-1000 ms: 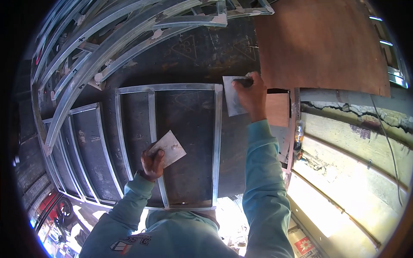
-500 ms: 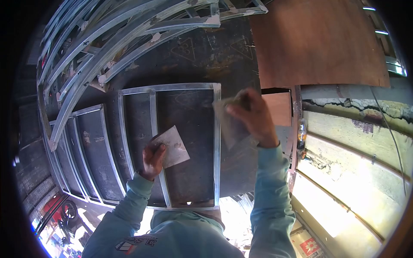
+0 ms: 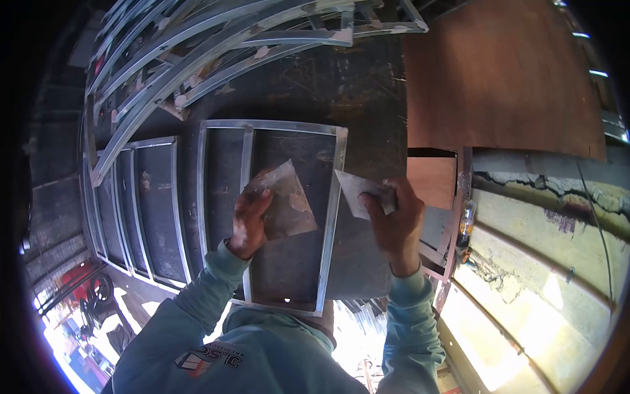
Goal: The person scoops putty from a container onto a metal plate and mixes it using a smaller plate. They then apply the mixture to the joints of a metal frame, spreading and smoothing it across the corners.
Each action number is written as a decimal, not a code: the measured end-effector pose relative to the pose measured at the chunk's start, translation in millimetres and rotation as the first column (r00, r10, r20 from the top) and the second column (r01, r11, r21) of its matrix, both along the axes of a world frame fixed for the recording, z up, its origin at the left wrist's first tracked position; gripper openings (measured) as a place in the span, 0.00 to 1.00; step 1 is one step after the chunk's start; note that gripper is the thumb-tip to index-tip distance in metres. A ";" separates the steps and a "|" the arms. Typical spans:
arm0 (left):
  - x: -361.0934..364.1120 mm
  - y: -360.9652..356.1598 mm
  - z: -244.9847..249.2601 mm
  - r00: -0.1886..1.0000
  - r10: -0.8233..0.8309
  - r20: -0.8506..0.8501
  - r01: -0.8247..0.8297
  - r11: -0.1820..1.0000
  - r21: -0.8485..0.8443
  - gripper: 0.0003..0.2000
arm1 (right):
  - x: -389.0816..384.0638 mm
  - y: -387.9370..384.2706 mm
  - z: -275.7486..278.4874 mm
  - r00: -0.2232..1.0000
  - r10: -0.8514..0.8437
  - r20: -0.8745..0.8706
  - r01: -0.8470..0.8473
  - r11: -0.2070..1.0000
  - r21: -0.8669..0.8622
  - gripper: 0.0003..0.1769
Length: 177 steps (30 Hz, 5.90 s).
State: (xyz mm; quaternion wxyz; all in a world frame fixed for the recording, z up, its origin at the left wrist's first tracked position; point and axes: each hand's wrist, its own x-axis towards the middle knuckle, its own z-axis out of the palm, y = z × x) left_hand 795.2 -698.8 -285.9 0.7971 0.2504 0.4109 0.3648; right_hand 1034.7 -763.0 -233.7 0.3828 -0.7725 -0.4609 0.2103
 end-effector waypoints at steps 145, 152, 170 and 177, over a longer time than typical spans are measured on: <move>-203.7 44.0 -35.1 0.947 0.296 0.126 -0.283 0.953 -0.109 0.13 | -197.0 159.6 -32.4 0.853 0.202 -0.481 -0.263 0.963 -0.061 0.18; -222.3 55.5 -30.3 0.925 0.377 0.044 -0.375 0.926 -0.051 0.16 | -218.4 154.3 -26.2 0.919 0.162 -0.361 -0.189 0.981 -0.042 0.18; -229.4 12.5 21.4 0.796 0.594 0.120 -0.605 0.772 0.194 0.20 | -283.5 96.6 37.0 0.495 0.724 0.480 -0.834 0.552 0.028 0.13; -227.6 -28.2 42.9 0.900 0.432 0.060 -0.430 0.857 0.284 0.20 | -290.7 84.1 49.3 0.504 0.655 0.562 -0.832 0.543 0.113 0.15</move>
